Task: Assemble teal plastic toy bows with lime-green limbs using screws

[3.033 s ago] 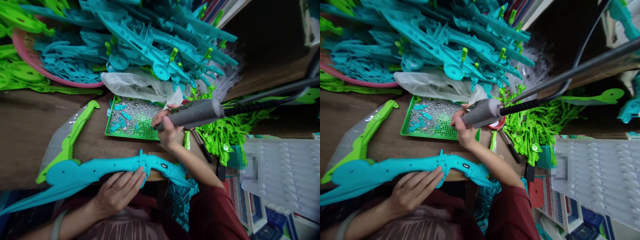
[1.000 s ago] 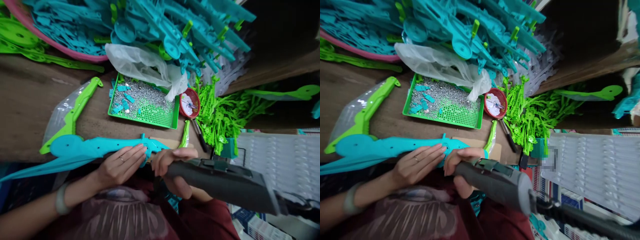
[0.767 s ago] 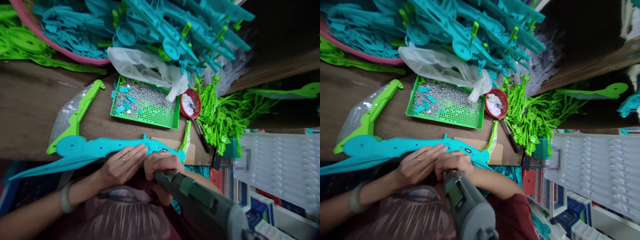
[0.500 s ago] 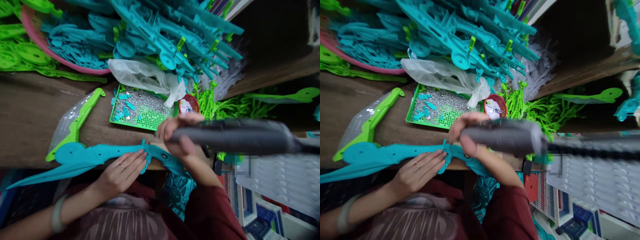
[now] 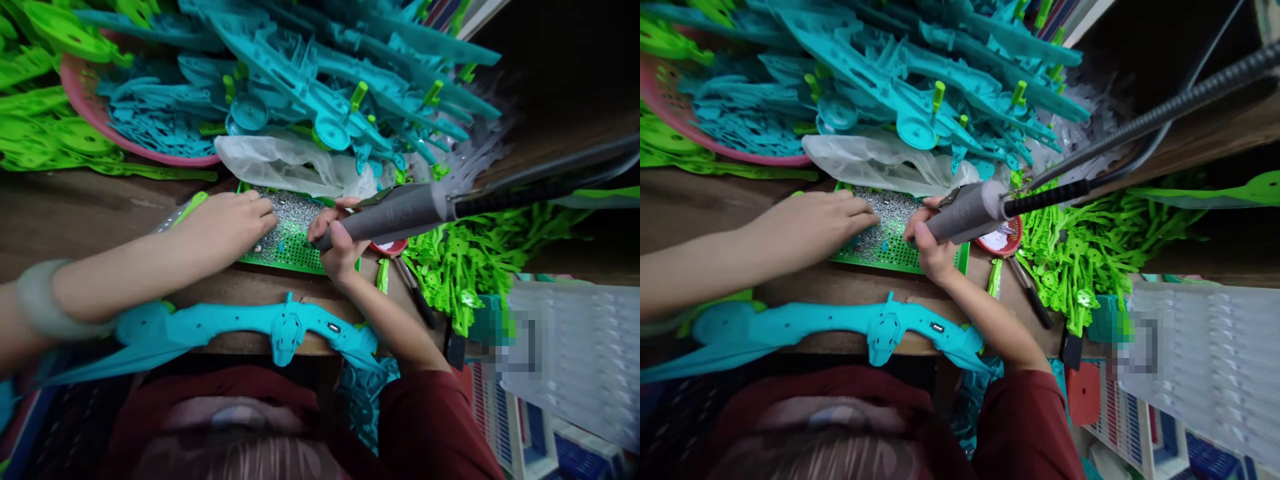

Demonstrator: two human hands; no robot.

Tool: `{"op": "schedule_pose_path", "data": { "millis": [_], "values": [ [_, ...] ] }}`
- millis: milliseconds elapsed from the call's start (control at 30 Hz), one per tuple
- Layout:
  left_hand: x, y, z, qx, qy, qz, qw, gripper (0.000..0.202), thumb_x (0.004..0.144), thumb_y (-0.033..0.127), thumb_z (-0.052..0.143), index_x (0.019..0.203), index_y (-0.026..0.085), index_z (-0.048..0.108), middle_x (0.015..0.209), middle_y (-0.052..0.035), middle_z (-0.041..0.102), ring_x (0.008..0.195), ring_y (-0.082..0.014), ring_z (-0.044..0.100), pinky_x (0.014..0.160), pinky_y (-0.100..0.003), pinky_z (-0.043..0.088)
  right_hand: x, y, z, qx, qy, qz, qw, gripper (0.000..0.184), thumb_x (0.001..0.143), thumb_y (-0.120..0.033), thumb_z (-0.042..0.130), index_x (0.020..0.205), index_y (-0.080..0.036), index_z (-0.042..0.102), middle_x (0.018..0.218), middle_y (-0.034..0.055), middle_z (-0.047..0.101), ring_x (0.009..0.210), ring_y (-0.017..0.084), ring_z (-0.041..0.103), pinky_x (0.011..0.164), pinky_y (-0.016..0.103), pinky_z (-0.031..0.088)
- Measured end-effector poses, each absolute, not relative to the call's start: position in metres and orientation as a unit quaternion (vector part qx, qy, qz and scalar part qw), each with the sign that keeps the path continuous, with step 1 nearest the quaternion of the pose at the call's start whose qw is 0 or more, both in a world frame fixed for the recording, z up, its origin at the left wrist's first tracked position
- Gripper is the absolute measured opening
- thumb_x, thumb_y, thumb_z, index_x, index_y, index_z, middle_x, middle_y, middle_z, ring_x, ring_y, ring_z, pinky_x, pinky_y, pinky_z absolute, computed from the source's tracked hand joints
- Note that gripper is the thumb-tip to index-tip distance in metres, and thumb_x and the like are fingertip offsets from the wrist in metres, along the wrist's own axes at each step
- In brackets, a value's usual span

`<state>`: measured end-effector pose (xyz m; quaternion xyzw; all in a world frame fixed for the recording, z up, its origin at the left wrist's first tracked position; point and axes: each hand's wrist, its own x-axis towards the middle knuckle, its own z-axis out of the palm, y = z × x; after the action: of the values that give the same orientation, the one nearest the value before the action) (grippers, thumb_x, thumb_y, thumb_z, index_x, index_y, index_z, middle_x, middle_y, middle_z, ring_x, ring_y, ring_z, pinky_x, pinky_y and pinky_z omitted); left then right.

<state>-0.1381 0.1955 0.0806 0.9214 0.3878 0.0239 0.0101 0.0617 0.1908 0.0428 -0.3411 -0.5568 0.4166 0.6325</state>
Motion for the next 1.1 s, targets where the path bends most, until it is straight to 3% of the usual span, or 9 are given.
{"op": "schedule_pose_path", "data": {
  "millis": [167,300,433,567,667,733,900,1100],
  "values": [
    [-0.13,0.203,0.084,0.928,0.37,-0.032,-0.037,0.022,0.092,0.007,0.045,0.088,0.014,0.066,0.089,-0.0095,0.061,0.088,-0.0255,0.061,0.067,-0.033,0.044,0.059,0.192,0.042,-0.342,-0.542,0.432,0.635,0.043,0.082,-0.055,0.066,0.105,-0.028,0.042,0.056,-0.01,0.047,0.043,0.013,0.05,0.044,0.029,0.044],
    [-0.145,0.197,0.101,0.878,0.478,0.004,-0.012,0.021,0.101,0.023,0.044,0.101,0.015,0.063,0.095,-0.0079,0.065,0.082,-0.0213,0.06,0.061,-0.029,0.039,0.06,0.192,0.041,-0.337,-0.545,0.44,0.629,0.042,0.082,-0.053,0.067,0.106,-0.027,0.044,0.059,-0.0095,0.05,0.047,0.012,0.053,0.049,0.03,0.046],
    [-0.157,0.196,0.113,0.795,0.558,0.133,0.197,0.029,0.1,0.035,0.045,0.111,0.014,0.062,0.087,-0.0054,0.071,0.079,-0.0182,0.064,0.072,-0.028,0.044,0.061,0.195,0.037,-0.336,-0.562,0.434,0.619,0.039,0.083,-0.055,0.067,0.102,-0.025,0.052,0.061,-0.008,0.052,0.053,0.012,0.054,0.055,0.03,0.049],
    [-0.132,0.169,0.118,0.801,0.473,0.13,0.342,0.034,0.09,0.038,0.052,0.112,0.019,0.071,0.092,-0.005,0.076,0.084,-0.0201,0.069,0.078,-0.031,0.047,0.06,0.198,0.033,-0.358,-0.567,0.417,0.614,0.038,0.08,-0.056,0.07,0.094,-0.023,0.055,0.067,-0.005,0.057,0.062,0.013,0.056,0.061,0.029,0.05],
    [-0.086,0.133,0.114,0.802,0.379,0.063,0.458,0.028,0.088,0.041,0.053,0.095,0.023,0.074,0.079,-0.0019,0.075,0.071,-0.0189,0.068,0.066,-0.027,0.046,0.06,0.201,0.032,-0.393,-0.58,0.404,0.588,0.045,0.078,-0.056,0.072,0.105,-0.025,0.055,0.069,-0.0061,0.059,0.067,0.013,0.059,0.065,0.027,0.052],
    [-0.054,0.115,0.109,0.784,0.348,0.0,0.513,0.021,0.087,0.033,0.053,0.083,0.023,0.071,0.068,0.0003,0.071,0.06,-0.017,0.064,0.058,-0.025,0.043,0.062,0.204,0.033,-0.409,-0.597,0.397,0.564,0.045,0.081,-0.055,0.07,0.111,-0.026,0.053,0.071,-0.0061,0.06,0.071,0.014,0.062,0.069,0.027,0.054],
    [-0.003,0.111,0.099,0.822,0.358,-0.039,0.442,0.018,0.075,0.012,0.056,0.067,0.021,0.068,0.068,0.0003,0.068,0.062,-0.0164,0.062,0.06,-0.025,0.04,0.066,0.202,0.046,-0.398,-0.62,0.355,0.576,0.043,0.081,-0.062,0.062,0.105,-0.026,0.054,0.085,-0.006,0.064,0.081,0.012,0.065,0.076,0.025,0.058],
    [0.001,0.117,0.099,0.777,0.411,-0.061,0.472,0.013,0.076,0.016,0.056,0.067,0.02,0.066,0.06,0.0013,0.064,0.05,-0.0152,0.06,0.053,-0.025,0.043,0.064,0.202,0.056,-0.363,-0.599,0.362,0.615,0.041,0.072,-0.064,0.06,0.093,-0.029,0.061,0.089,-0.0123,0.069,0.084,0.007,0.07,0.074,0.015,0.054]
  ]
}}
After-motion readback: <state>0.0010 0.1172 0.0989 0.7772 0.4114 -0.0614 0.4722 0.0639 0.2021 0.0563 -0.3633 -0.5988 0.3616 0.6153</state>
